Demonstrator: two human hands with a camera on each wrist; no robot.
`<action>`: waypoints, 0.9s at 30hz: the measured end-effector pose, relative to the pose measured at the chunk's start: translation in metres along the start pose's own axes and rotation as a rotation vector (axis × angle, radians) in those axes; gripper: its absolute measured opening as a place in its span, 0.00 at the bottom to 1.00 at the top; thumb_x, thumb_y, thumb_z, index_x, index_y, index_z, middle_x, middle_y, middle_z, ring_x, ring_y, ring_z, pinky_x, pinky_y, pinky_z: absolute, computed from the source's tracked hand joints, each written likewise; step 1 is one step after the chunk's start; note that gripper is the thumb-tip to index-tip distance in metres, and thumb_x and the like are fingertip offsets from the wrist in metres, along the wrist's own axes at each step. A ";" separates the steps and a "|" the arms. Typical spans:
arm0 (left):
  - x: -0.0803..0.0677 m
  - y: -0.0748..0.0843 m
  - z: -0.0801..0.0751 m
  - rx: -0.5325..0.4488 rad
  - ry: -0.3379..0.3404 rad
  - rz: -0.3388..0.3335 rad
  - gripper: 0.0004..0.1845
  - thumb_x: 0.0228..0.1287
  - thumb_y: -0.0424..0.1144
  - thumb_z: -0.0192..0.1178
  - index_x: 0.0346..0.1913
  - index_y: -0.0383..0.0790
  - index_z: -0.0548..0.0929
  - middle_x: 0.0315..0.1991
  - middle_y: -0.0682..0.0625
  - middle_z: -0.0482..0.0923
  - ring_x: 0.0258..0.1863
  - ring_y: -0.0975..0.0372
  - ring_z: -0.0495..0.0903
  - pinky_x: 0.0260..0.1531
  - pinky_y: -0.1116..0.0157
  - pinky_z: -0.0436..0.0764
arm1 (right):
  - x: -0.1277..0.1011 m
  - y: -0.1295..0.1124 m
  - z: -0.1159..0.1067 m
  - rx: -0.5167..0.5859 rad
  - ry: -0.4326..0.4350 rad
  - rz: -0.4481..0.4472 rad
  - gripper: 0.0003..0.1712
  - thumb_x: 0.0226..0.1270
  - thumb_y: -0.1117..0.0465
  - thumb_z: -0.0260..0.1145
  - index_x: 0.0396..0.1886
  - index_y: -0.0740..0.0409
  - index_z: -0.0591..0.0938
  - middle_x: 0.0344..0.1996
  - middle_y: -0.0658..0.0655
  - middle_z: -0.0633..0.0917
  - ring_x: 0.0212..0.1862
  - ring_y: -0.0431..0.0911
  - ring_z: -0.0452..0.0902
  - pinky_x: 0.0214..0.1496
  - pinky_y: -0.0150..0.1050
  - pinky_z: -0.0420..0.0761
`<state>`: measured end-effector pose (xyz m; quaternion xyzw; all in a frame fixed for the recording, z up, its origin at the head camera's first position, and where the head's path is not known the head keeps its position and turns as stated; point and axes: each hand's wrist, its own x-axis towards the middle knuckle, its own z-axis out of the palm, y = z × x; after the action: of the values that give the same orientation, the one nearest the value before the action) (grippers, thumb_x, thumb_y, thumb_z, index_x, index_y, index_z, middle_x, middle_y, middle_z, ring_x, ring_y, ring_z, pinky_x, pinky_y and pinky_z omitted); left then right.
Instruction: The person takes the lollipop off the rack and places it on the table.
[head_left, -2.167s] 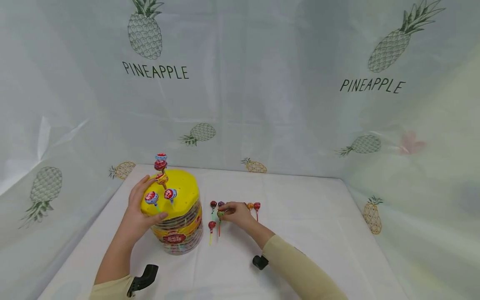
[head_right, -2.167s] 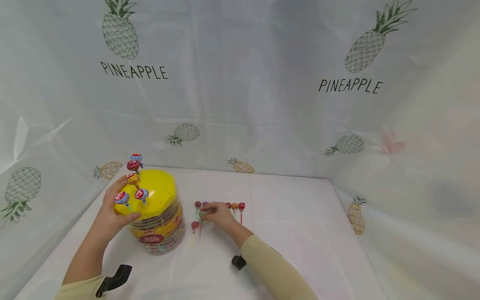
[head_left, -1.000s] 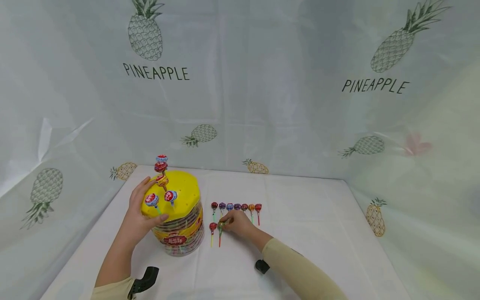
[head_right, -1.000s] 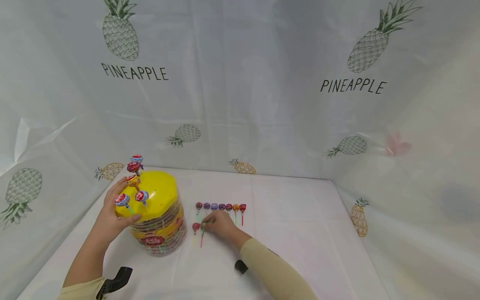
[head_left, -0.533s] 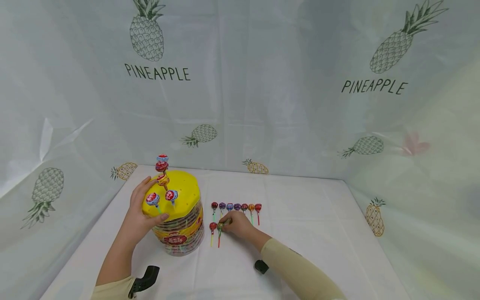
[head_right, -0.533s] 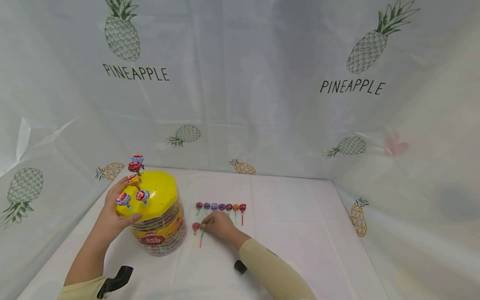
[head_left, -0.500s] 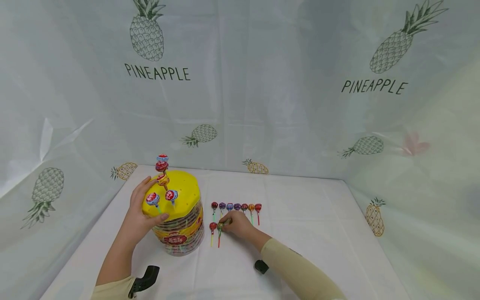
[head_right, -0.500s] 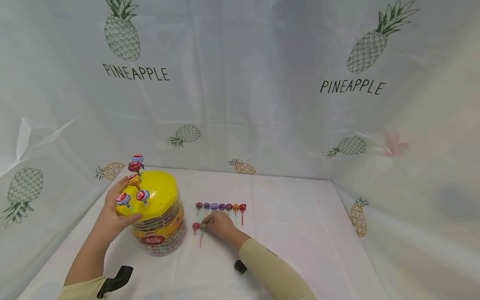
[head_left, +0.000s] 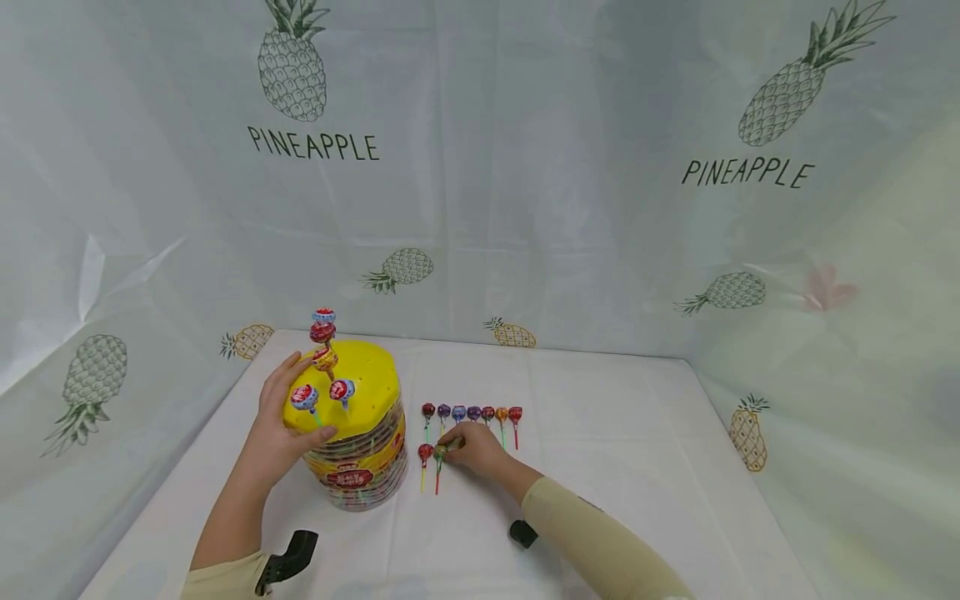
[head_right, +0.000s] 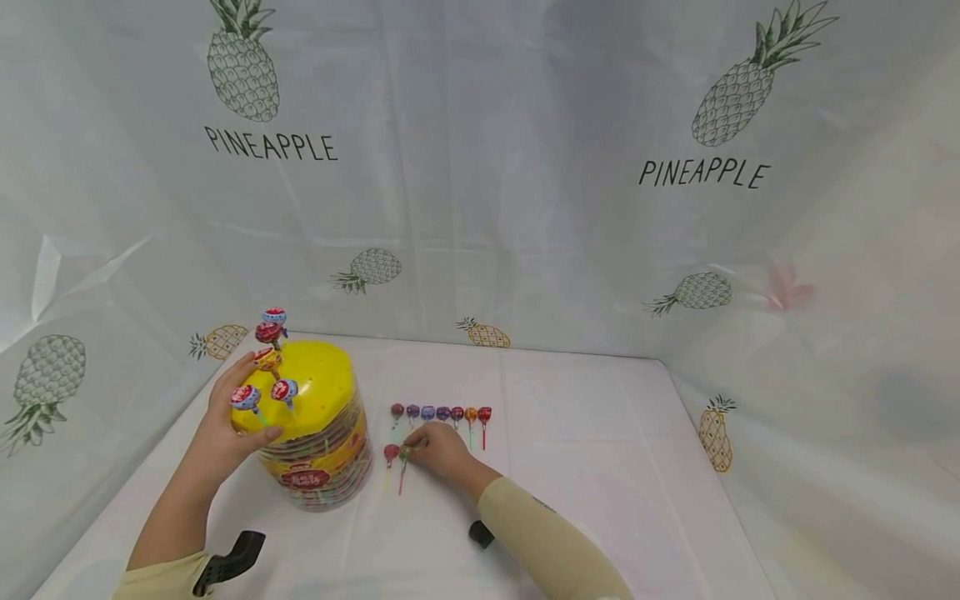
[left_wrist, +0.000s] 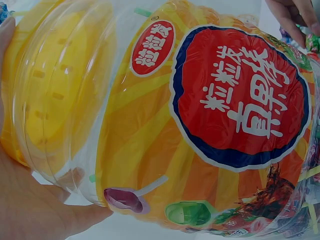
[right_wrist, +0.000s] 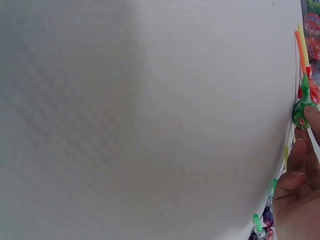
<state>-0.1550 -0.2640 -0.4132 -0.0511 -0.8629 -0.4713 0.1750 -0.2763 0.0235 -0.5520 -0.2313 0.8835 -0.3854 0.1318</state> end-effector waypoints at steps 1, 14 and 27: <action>0.000 0.000 0.000 0.001 0.000 -0.001 0.51 0.49 0.33 0.74 0.75 0.45 0.56 0.77 0.45 0.40 0.67 0.39 0.54 0.45 0.86 0.62 | 0.000 0.000 0.000 0.003 0.001 0.002 0.10 0.57 0.63 0.75 0.39 0.50 0.90 0.34 0.41 0.82 0.32 0.39 0.72 0.32 0.33 0.75; 0.002 0.002 0.002 0.006 -0.003 -0.007 0.52 0.48 0.30 0.74 0.75 0.45 0.56 0.77 0.44 0.40 0.68 0.38 0.53 0.45 0.86 0.62 | -0.003 -0.001 -0.001 0.019 0.016 0.006 0.09 0.57 0.62 0.75 0.39 0.49 0.89 0.34 0.42 0.82 0.33 0.41 0.72 0.33 0.35 0.75; 0.000 0.000 0.002 0.010 0.012 -0.009 0.52 0.48 0.30 0.74 0.75 0.44 0.56 0.77 0.44 0.40 0.67 0.38 0.54 0.45 0.86 0.62 | -0.002 -0.038 -0.037 0.200 0.126 -0.050 0.14 0.59 0.63 0.73 0.46 0.59 0.87 0.40 0.49 0.84 0.36 0.44 0.73 0.31 0.33 0.74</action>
<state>-0.1560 -0.2622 -0.4144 -0.0436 -0.8645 -0.4679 0.1784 -0.2783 0.0252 -0.4992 -0.2145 0.8411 -0.4886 0.0889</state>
